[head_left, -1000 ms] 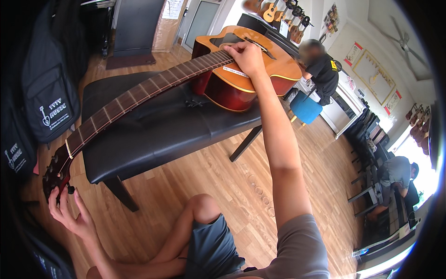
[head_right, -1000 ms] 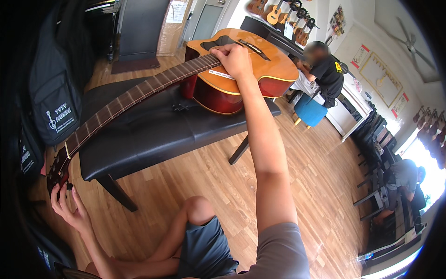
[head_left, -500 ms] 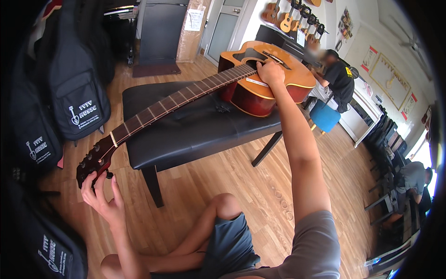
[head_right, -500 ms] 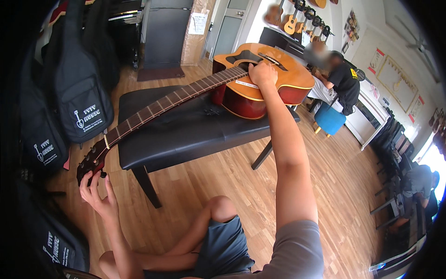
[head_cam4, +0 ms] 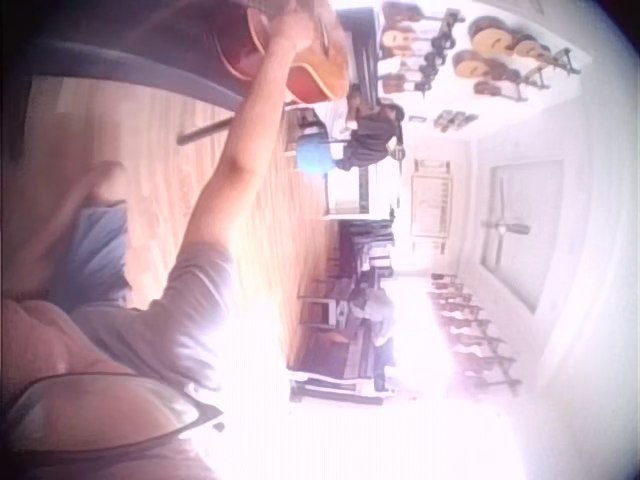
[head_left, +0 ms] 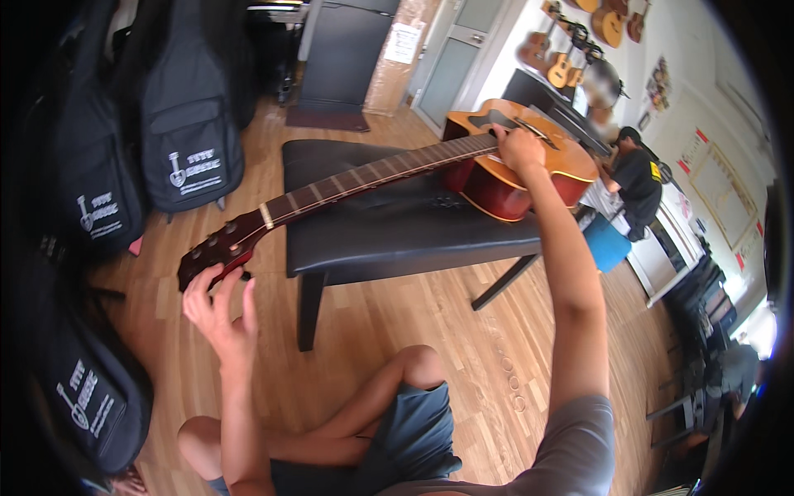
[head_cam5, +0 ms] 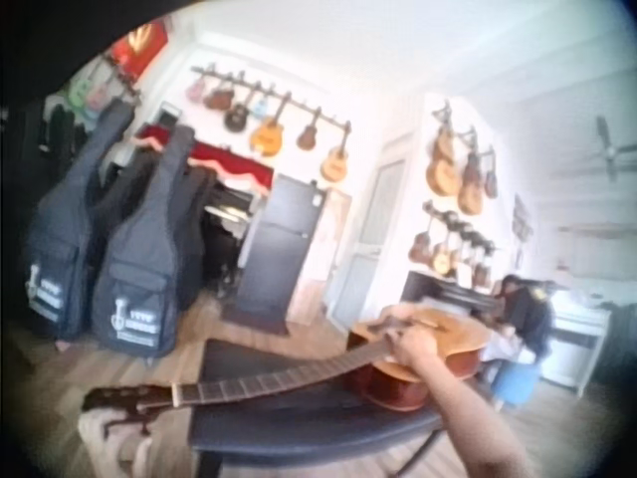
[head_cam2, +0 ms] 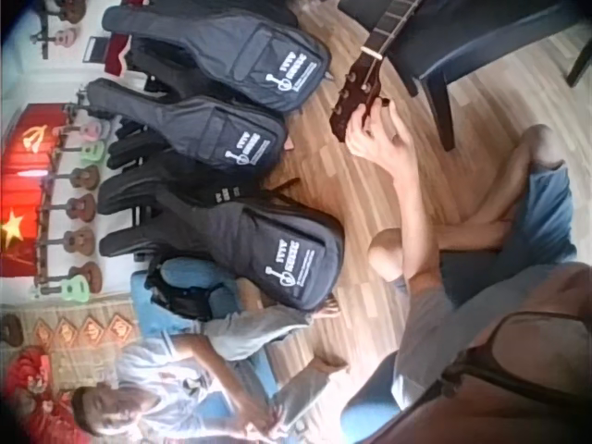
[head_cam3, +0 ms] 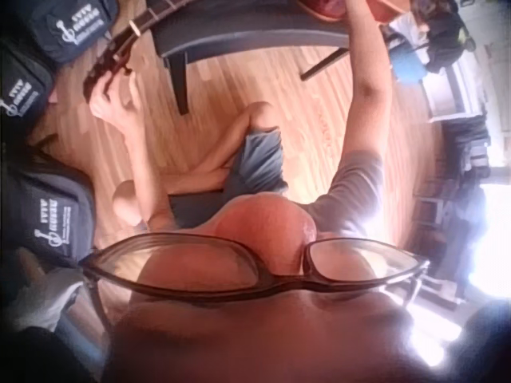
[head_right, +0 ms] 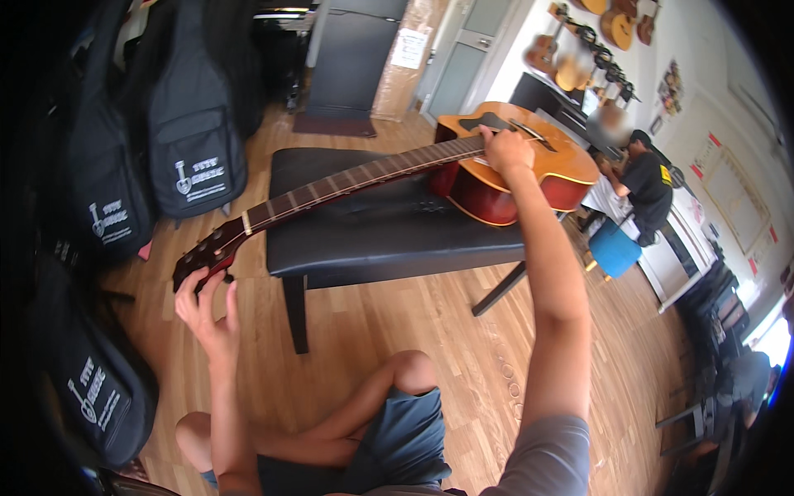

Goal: The person sits on the floor and tunes an acoustic guitar resting on a bench. They repeatedly turn the tuning pegs on the headstock and pluck the strings to check pitch, adjusting each string in sequence.

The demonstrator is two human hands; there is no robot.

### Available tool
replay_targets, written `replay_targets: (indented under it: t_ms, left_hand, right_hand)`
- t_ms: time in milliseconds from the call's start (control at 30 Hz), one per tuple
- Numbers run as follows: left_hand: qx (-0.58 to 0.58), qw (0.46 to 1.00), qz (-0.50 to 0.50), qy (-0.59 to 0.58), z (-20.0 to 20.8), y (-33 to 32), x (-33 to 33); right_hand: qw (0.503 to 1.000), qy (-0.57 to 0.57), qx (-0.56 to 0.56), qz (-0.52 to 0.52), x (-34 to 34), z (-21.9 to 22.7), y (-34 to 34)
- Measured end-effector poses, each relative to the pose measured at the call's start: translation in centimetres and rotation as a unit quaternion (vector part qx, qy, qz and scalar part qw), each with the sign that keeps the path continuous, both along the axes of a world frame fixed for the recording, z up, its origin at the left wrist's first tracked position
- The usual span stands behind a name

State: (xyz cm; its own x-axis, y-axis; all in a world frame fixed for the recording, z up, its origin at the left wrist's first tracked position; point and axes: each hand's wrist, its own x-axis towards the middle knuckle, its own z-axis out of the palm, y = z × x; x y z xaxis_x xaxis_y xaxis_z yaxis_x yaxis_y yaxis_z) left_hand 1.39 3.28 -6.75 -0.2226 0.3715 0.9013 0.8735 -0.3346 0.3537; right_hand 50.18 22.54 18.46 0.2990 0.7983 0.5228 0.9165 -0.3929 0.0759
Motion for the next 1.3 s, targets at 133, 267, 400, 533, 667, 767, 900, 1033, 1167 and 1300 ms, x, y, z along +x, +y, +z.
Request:
replay_targets:
  t_ms: [133, 267, 400, 533, 667, 767, 900, 1033, 1167, 1300]
  left_hand:
    - [-0.006, 1.0, -0.002, -0.009, 0.8, -0.5, -0.2]
    - [0.005, 1.0, -0.016, -0.019, 0.6, -0.2, -0.2]
    - [0.01, 0.999, -0.026, -0.023, 0.3, -0.2, -0.7]
    - [0.01, 0.999, -0.035, -0.023, 0.0, -0.2, -0.5]
    - [0.01, 0.999, -0.028, -0.016, 0.0, 0.1, -0.3]
    - [0.011, 1.0, -0.022, -0.005, 0.1, 0.0, -0.4]
    - [0.012, 1.0, -0.014, 0.009, -0.2, 0.2, -0.5]
    - [0.003, 1.0, -0.008, 0.021, -0.4, 0.2, -0.6]
    - [0.004, 1.0, -0.004, 0.029, -0.7, 0.2, -0.7]
    - [0.007, 0.999, -0.014, 0.03, -0.8, 0.6, -0.2]
  right_hand:
    - [0.998, -0.018, -0.027, 0.046, -4.7, 0.3, -2.1]
    - [0.991, -0.058, -0.01, 0.124, -8.3, -0.8, -3.5]
    - [0.98, -0.04, -0.102, 0.166, -12.5, -1.5, -6.4]
    - [0.964, -0.011, -0.131, 0.231, -9.4, -0.9, -6.4]
    - [0.939, 0.114, -0.176, 0.273, -3.3, 0.5, -4.5]
    - [0.947, 0.11, -0.164, 0.254, 0.2, 0.9, -2.3]
    - [0.954, 0.102, -0.145, 0.24, 4.0, 1.2, 0.2]
    - [0.974, 0.102, -0.093, 0.182, 6.7, 0.7, 2.7]
    - [0.993, 0.065, -0.059, 0.075, 8.5, 0.8, 5.0]
    - [0.996, 0.074, -0.025, -0.053, 13.0, 0.4, 7.2]
